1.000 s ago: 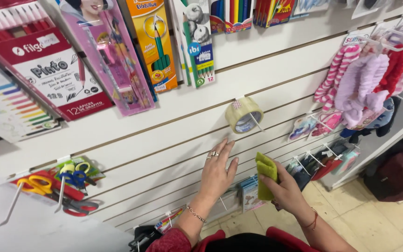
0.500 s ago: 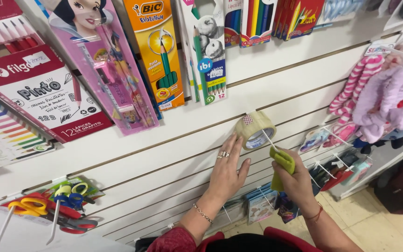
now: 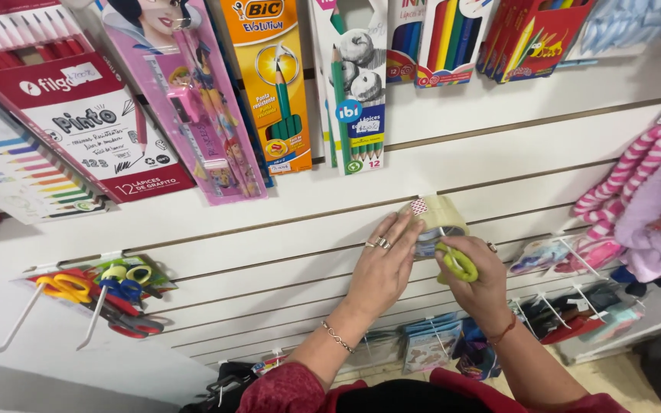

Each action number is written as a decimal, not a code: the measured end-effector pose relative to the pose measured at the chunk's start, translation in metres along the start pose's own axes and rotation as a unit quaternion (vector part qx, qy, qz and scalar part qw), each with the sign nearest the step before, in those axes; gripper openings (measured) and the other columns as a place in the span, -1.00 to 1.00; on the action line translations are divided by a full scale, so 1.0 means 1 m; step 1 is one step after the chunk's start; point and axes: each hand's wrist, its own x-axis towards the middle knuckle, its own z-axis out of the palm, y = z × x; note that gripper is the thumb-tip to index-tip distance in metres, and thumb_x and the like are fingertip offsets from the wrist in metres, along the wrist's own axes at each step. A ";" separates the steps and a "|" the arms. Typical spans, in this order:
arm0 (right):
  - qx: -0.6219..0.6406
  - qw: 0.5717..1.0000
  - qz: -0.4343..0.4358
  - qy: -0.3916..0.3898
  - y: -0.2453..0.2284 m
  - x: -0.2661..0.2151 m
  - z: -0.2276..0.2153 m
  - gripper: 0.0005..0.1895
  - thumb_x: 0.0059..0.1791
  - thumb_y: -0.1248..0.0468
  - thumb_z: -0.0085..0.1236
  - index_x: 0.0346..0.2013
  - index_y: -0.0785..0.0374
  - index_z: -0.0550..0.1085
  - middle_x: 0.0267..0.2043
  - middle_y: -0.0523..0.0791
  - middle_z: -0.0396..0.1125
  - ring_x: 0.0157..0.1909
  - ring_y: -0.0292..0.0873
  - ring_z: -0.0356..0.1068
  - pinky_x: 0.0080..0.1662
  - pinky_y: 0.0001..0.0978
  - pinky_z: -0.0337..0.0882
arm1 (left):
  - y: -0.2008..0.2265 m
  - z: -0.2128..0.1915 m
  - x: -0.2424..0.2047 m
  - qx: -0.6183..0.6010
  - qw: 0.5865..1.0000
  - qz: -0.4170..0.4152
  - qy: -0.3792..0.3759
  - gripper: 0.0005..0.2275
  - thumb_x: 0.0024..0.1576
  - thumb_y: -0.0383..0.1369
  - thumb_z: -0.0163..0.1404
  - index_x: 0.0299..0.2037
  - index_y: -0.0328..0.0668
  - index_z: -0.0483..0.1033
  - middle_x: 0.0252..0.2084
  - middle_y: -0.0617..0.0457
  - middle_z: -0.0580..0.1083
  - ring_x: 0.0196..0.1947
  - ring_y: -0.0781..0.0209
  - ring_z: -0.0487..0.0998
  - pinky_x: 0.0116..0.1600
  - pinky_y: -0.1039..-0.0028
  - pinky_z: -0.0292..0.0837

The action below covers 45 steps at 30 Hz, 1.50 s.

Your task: Cleaning and wiping down various stationery items like scissors and tape rolls in a store setting.

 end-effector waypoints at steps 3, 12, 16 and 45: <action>-0.056 0.997 -0.045 0.008 0.011 0.000 -0.003 -0.76 -0.07 0.32 0.36 -0.10 0.15 0.63 -0.18 -0.06 0.51 -0.14 0.05 0.53 -0.01 -0.23 0.46 | -0.003 0.011 -0.005 -0.004 1.000 -0.013 0.009 -0.68 0.29 -0.49 -0.10 0.25 -0.21 0.45 0.24 -0.15 0.47 0.28 -0.06 0.47 0.42 0.18 0.33; -0.199 0.971 -0.133 0.006 0.042 -0.007 -0.006 -0.72 -0.11 0.31 0.40 -0.12 0.03 0.62 -0.13 -0.20 0.55 -0.15 -0.12 0.51 -0.03 -0.34 0.41 | 0.001 0.018 -0.001 -0.017 1.000 -0.024 -0.002 -0.68 0.31 -0.46 -0.11 0.26 -0.25 0.43 0.21 -0.23 0.47 0.26 -0.16 0.48 0.39 0.12 0.36; -0.154 0.982 -0.108 -0.016 0.034 -0.008 -0.012 -0.63 -0.15 0.34 0.41 -0.07 0.01 0.62 -0.12 -0.19 0.55 -0.16 -0.10 0.51 -0.06 -0.29 0.45 | 0.006 0.015 -0.001 -0.015 0.999 -0.039 -0.003 -0.68 0.31 -0.42 -0.10 0.26 -0.29 0.42 0.21 -0.24 0.47 0.25 -0.15 0.49 0.38 0.12 0.37; 0.220 0.960 0.157 -0.074 0.046 -0.082 0.002 -0.61 -0.14 0.48 0.15 -0.05 0.30 0.30 0.06 0.02 0.24 -0.04 -0.10 0.33 -0.11 -0.35 0.55 | 0.033 -0.004 -0.050 0.030 0.968 -0.237 -0.075 -0.59 0.28 -0.38 -0.15 0.30 -0.44 0.21 0.38 -0.36 0.28 0.38 -0.22 0.33 0.38 0.13 0.26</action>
